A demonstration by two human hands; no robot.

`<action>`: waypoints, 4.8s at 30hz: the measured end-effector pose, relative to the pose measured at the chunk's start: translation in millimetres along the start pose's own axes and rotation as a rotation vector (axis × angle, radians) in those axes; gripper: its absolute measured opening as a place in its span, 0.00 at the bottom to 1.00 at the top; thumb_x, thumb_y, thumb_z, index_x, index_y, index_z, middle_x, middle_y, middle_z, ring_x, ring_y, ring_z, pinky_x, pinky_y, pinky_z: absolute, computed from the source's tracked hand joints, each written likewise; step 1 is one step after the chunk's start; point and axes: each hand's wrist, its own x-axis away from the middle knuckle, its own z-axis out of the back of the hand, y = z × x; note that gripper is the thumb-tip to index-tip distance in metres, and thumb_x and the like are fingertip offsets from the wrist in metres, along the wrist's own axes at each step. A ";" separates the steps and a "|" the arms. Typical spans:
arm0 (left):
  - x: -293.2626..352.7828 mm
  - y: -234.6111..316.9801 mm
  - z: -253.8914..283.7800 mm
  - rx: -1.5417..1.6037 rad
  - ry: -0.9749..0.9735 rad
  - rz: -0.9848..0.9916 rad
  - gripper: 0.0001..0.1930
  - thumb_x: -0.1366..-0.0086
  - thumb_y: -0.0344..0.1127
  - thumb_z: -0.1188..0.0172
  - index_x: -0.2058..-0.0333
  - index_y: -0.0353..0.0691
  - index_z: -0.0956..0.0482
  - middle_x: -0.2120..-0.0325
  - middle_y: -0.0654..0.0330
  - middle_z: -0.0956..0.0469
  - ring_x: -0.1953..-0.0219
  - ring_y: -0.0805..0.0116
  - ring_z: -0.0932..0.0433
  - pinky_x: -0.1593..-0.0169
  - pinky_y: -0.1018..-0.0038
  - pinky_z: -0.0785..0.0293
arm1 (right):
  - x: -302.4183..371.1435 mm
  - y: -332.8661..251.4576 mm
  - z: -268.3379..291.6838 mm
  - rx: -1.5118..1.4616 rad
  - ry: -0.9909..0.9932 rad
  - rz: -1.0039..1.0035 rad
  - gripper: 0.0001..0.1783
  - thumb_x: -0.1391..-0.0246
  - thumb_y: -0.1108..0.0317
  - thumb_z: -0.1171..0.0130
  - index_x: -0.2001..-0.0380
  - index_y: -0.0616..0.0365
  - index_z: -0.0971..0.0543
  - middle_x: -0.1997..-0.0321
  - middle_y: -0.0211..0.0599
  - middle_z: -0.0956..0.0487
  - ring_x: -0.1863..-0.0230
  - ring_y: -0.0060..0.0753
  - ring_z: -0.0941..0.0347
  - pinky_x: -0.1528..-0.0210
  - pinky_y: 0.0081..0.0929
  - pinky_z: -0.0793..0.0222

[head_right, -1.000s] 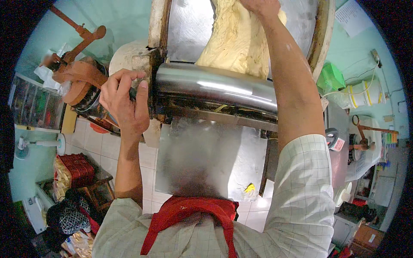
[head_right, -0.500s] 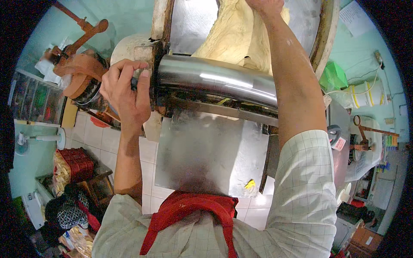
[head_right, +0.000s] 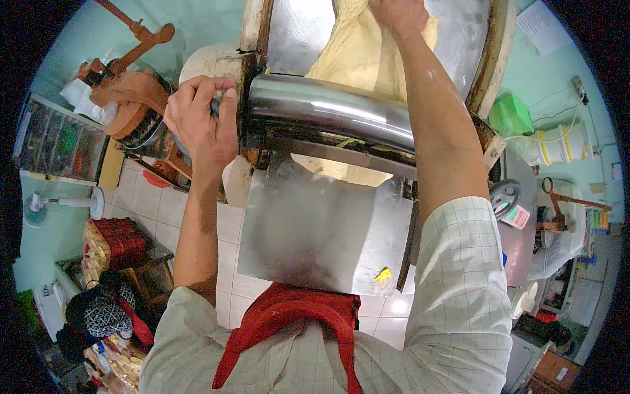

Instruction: Preparing bread dough and passing it through a commercial rolling machine to flatten it.

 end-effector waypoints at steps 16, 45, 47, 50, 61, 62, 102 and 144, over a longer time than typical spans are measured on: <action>2.2 -3.1 -1.0 -0.004 0.060 -0.037 0.08 0.36 0.45 0.37 0.62 0.53 0.14 0.58 0.64 0.21 0.50 0.58 0.27 0.40 0.57 0.42 | 121.9 3.3 -5.2 0.026 -0.363 0.011 0.27 0.37 0.39 0.45 0.41 0.39 0.23 0.45 0.43 0.19 0.42 0.59 0.25 0.47 0.57 0.23; 194.1 -64.4 -160.8 1.158 -0.764 1.629 0.38 0.30 0.68 0.52 0.30 0.51 0.35 0.30 0.52 0.37 0.29 0.43 0.40 0.34 0.26 0.48 | 444.7 3.4 3.2 -1.315 -0.165 -1.380 0.21 0.41 0.52 0.27 0.66 0.56 0.25 0.70 0.24 0.27 0.69 0.16 0.37 0.67 0.19 0.41; 190.7 -69.2 -170.0 1.249 -0.895 1.517 0.42 0.30 0.73 0.59 0.27 0.52 0.42 0.24 0.53 0.49 0.26 0.41 0.47 0.37 0.16 0.56 | 445.1 0.8 -6.0 -1.102 -0.132 -1.450 0.24 0.42 0.48 0.27 0.68 0.55 0.27 0.72 0.22 0.29 0.70 0.16 0.38 0.67 0.19 0.43; 189.9 -75.1 -190.7 1.316 -0.970 1.525 0.40 0.29 0.71 0.57 0.29 0.50 0.36 0.28 0.53 0.38 0.28 0.42 0.41 0.38 0.19 0.48 | 462.0 17.6 -21.0 -1.016 -0.201 -1.442 0.28 0.42 0.45 0.29 0.64 0.61 0.25 0.66 0.30 0.25 0.64 0.22 0.33 0.59 0.24 0.36; 307.5 -147.1 -232.6 0.895 -0.998 1.342 0.34 0.28 0.61 0.47 0.34 0.41 0.29 0.40 0.56 0.23 0.35 0.54 0.29 0.38 0.36 0.31 | 397.1 -39.5 -60.2 -1.549 0.342 -1.679 0.30 0.38 0.49 0.36 0.42 0.62 0.25 0.46 0.36 0.20 0.46 0.37 0.24 0.40 0.39 0.27; 303.8 -144.8 -228.1 0.843 -0.978 1.302 0.34 0.28 0.60 0.46 0.35 0.40 0.29 0.41 0.56 0.23 0.35 0.55 0.28 0.38 0.38 0.30 | 395.8 -43.1 -60.6 -1.326 0.144 -1.608 0.29 0.37 0.50 0.36 0.43 0.62 0.24 0.45 0.35 0.20 0.49 0.37 0.22 0.46 0.39 0.23; -11.6 16.2 8.0 -0.030 -0.058 0.021 0.11 0.35 0.41 0.37 0.55 0.52 0.13 0.52 0.66 0.19 0.47 0.59 0.27 0.37 0.60 0.43 | -25.0 51.1 26.4 -0.255 -0.689 -0.231 0.39 0.47 0.39 0.32 0.47 0.64 0.19 0.49 0.55 0.16 0.45 0.53 0.19 0.42 0.45 0.25; -10.1 3.9 0.0 0.089 -0.019 -0.025 0.07 0.36 0.38 0.37 0.61 0.50 0.13 0.60 0.66 0.19 0.51 0.62 0.29 0.40 0.60 0.46 | -67.9 48.2 -16.4 -0.154 -0.166 -0.121 0.53 0.44 0.25 0.46 0.35 0.63 0.26 0.35 0.58 0.24 0.33 0.58 0.28 0.31 0.46 0.34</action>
